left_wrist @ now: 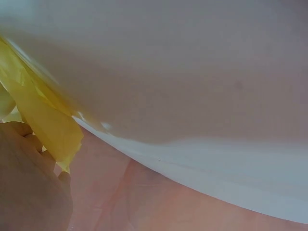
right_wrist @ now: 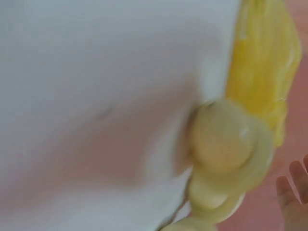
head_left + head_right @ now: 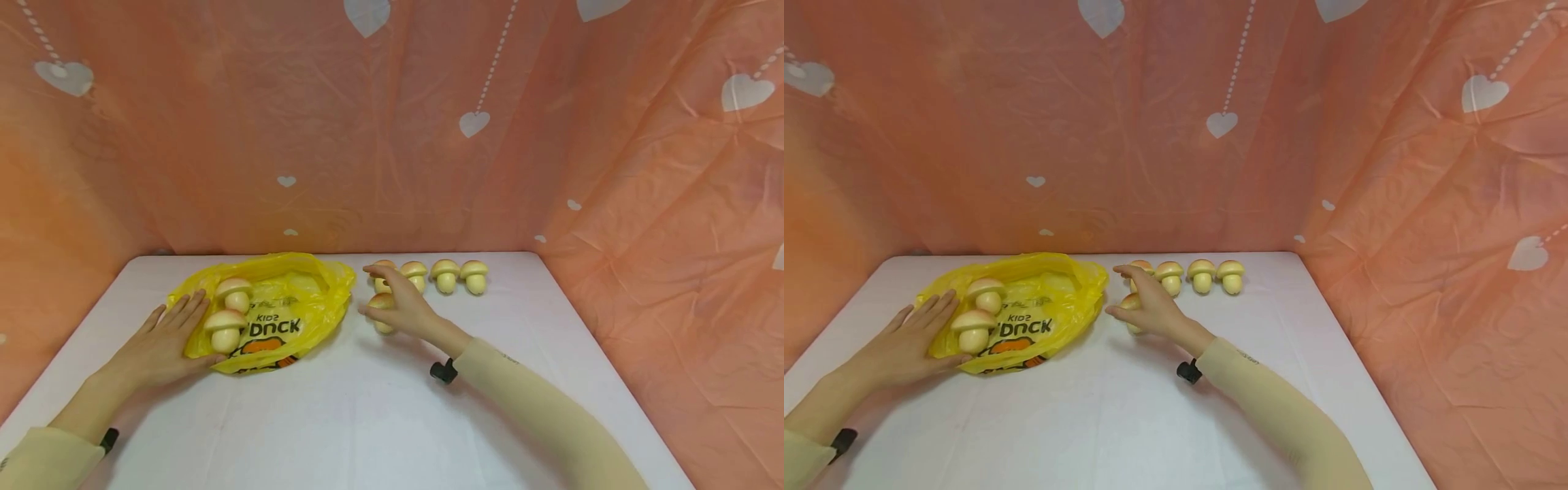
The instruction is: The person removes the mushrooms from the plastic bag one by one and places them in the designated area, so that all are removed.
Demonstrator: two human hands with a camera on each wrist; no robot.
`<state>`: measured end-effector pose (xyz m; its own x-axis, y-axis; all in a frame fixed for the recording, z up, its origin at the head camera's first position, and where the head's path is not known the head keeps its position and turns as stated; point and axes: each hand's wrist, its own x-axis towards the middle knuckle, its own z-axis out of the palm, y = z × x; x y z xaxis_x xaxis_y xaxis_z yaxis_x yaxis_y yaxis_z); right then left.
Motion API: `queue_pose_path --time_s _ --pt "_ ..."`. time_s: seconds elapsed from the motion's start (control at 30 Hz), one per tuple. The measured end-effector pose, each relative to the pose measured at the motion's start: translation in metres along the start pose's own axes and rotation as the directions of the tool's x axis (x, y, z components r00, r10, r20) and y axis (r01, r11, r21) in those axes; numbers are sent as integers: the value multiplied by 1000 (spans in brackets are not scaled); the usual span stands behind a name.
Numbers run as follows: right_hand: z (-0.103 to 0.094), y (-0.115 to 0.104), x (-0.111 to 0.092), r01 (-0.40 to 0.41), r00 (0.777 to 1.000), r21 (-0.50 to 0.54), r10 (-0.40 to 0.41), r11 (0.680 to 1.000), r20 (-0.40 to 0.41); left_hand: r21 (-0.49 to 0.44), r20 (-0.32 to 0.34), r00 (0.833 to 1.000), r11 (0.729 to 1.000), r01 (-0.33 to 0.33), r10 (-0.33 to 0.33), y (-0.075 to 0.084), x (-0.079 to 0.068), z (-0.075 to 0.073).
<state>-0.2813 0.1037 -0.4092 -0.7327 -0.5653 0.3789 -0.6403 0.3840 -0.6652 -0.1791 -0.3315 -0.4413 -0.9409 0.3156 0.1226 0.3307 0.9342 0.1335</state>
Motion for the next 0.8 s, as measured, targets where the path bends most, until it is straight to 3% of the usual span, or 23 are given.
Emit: queue_pose_path --time_s 0.53,0.8 --pt "65 -56 47 -23 993 94 12 995 117 -25 47 998 999 29 -28 -1 -1 -3" --pt "100 -70 61 -52 985 90 36 995 169 -25 39 999 999 23 -22 -1 -2 -4"
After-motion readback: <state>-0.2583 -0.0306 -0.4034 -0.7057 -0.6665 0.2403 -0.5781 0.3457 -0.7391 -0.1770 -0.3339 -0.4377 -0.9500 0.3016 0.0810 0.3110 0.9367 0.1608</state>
